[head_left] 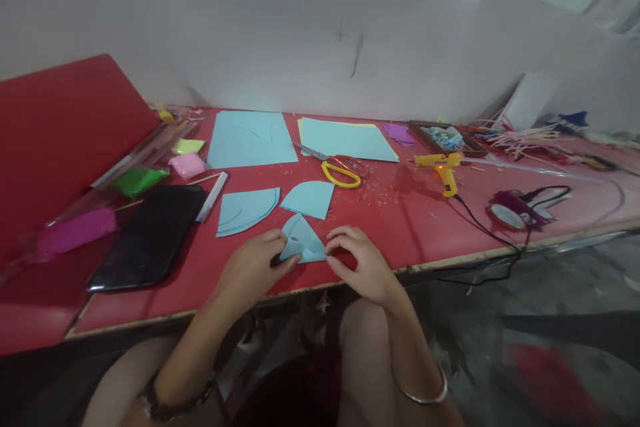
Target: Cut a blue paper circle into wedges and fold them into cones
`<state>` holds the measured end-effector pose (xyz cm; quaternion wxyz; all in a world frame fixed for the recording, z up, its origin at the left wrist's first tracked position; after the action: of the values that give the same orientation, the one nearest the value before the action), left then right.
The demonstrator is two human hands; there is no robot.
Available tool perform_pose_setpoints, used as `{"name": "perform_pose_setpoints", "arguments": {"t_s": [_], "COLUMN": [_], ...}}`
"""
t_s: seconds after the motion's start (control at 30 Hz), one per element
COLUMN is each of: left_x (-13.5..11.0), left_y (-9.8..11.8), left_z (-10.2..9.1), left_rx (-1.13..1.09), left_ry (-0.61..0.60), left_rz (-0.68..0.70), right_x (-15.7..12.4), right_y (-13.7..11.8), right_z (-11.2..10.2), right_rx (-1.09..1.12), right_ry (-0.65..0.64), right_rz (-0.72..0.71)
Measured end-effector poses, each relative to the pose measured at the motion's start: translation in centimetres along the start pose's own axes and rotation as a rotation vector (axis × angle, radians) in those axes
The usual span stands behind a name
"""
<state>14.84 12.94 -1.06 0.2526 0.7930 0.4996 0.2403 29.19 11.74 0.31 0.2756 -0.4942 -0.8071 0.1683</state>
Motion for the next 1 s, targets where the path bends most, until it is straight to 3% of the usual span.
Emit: {"name": "perform_pose_setpoints", "arguments": {"t_s": [0.53,1.0], "left_x": [0.02,-0.04], "left_y": [0.37,0.14], "left_z": [-0.16,-0.17], "left_rx": [-0.020,0.053], "left_ry": [0.010,0.032], "left_rz": [0.033,0.019], "right_x": [-0.11,-0.10], "right_y": [0.40,0.50], "right_z": [0.33,0.34], "right_rx": [0.051,0.058], "right_ry": [-0.091,-0.085], "right_rz": [0.008,0.029]}}
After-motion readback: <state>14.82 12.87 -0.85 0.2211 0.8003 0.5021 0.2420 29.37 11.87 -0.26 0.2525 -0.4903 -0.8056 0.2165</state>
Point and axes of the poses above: each hand's wrist, its own x-axis towards the middle knuckle, its own z-axis out of the palm, y = z × x, the point moved 9 cm from there along x, towards the middle knuckle, and after that the axes turned 12 degrees about -x, right-handed, at the moved point
